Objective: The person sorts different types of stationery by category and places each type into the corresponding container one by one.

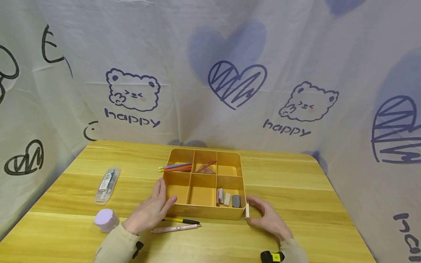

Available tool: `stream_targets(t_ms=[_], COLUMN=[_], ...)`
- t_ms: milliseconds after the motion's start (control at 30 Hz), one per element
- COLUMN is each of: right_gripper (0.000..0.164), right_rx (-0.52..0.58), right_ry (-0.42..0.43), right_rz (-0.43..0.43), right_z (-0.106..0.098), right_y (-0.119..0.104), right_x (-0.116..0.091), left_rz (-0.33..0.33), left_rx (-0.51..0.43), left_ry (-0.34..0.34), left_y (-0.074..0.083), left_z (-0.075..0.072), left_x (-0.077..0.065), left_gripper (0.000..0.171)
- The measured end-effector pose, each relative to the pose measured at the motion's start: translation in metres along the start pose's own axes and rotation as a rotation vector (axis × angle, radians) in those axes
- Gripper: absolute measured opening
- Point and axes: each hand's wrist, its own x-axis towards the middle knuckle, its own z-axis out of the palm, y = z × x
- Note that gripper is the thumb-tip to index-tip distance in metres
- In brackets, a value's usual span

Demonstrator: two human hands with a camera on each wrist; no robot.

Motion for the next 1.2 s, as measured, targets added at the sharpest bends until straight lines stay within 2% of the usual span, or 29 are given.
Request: stream_targets(t_ms=[233,533,733,800,900,1000,1033,1067,1133,1200], right_gripper=[0.059,0.059,0.059,0.057,0.052,0.046,0.045,0.043,0.042,0.044], right_rx=[0.150,0.219,0.232,0.263,0.381,0.545,0.557,0.552,0.472,0.297], right_ry=[-0.033,0.034,0.064,0.080,0.133,0.240,0.281,0.317,0.388,0.433], right_rz=[-0.052,0.048,0.050,0.028,-0.051,-0.172,-0.209,-0.244,-0.287,-0.292], right_z=[-0.004,-0.005,-0.003,-0.003,-0.003,-0.003,-0.003,-0.004,-0.005,-0.005], right_y=[0.006,0.005,0.003,0.003,0.003,-0.003,-0.006,-0.011,-0.023,-0.037], right_x=[-0.002,-0.004,-0.004,-0.005,-0.005,-0.002,-0.001,0.001,0.004,0.007], left_rz=[0.005,0.026,0.026,0.023,0.016,0.014,0.014,0.013,0.014,0.015], left_rx=[-0.004,0.005,0.000,-0.002,-0.001,0.003,0.003,0.004,0.005,0.006], left_ry=[0.002,0.017,0.014,0.013,0.013,0.014,0.014,0.015,0.014,0.014], left_y=[0.000,0.000,0.000,0.001,0.001,0.000,0.000,0.000,0.000,0.001], left_z=[0.001,0.001,0.001,0.001,0.001,0.001,0.001,0.001,0.001,0.000], left_x=[0.000,0.000,0.000,0.000,0.000,0.000,0.000,0.000,0.000,0.000], left_gripper=[0.076,0.074,0.074,0.074,0.075,0.075,0.075,0.075,0.075,0.075])
